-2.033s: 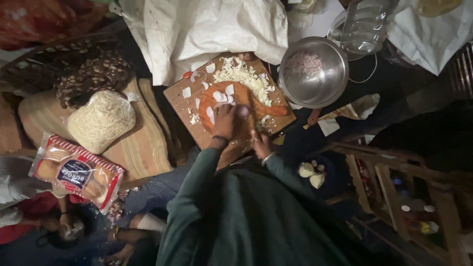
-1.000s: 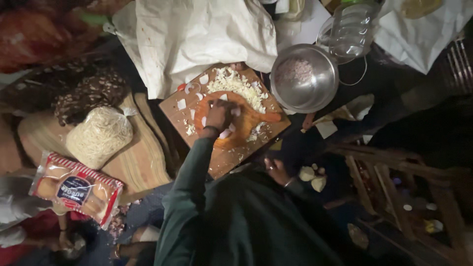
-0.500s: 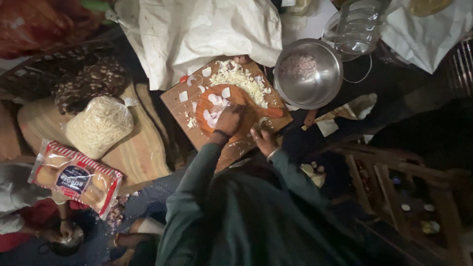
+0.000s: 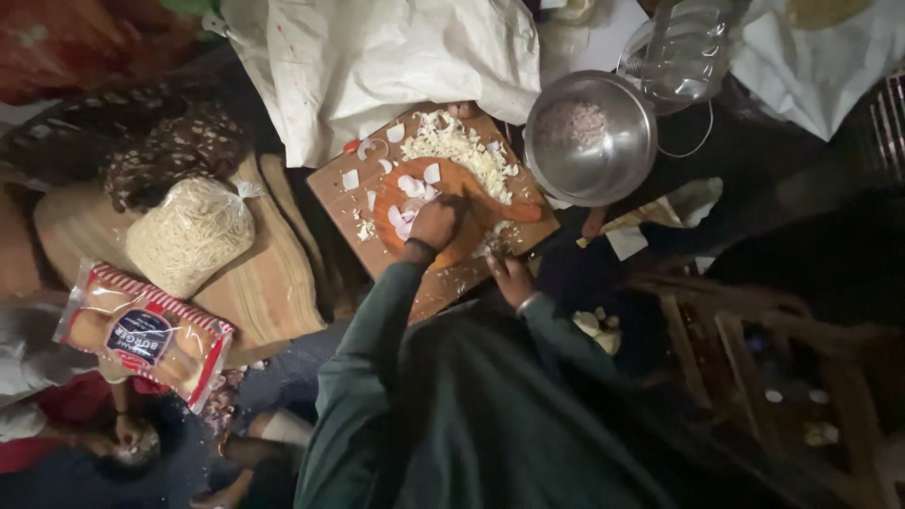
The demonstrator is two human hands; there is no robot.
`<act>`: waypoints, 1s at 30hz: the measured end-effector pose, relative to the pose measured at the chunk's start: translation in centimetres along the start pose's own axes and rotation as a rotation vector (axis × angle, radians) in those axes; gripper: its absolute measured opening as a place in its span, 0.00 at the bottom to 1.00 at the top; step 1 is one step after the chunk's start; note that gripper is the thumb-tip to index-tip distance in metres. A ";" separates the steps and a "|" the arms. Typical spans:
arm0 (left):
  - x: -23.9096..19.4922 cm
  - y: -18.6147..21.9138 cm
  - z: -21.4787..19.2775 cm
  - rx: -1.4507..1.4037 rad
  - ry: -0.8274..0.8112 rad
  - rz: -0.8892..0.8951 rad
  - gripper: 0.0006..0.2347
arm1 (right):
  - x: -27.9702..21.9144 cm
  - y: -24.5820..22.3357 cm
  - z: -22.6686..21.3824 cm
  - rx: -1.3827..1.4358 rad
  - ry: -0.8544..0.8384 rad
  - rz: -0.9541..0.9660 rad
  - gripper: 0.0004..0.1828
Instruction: The person uses a knife to chop onions on a wooden cutting board. They repeatedly slice the onions into smaller pieces and occasionally gather them into a pile on the board.
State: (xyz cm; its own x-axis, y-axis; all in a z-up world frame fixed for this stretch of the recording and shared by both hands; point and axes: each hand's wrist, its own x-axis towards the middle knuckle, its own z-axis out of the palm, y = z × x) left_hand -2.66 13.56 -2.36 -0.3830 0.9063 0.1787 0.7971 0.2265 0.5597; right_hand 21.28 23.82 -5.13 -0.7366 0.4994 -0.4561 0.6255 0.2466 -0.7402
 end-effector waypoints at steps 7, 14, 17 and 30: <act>0.2 0.6 -0.7 -0.017 0.020 -0.022 0.06 | -0.1 -1.1 -0.2 0.110 0.096 -0.439 0.29; -0.6 0.8 -0.5 -0.076 0.010 -0.066 0.07 | 0.7 -1.6 0.1 0.049 0.073 -0.350 0.27; -0.1 0.6 -0.7 -0.035 0.038 -0.031 0.07 | -0.9 -2.2 -0.3 0.136 0.108 -0.503 0.28; -1.2 0.5 -0.5 -0.088 0.052 -0.006 0.08 | 0.8 -1.2 0.5 0.058 0.028 -0.135 0.24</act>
State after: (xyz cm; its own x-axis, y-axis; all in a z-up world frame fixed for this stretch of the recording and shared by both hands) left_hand -2.01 12.43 -1.87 -0.4131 0.8847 0.2160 0.7515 0.1973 0.6295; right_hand 19.83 23.48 -4.89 -0.8050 0.4881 -0.3373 0.5048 0.2648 -0.8216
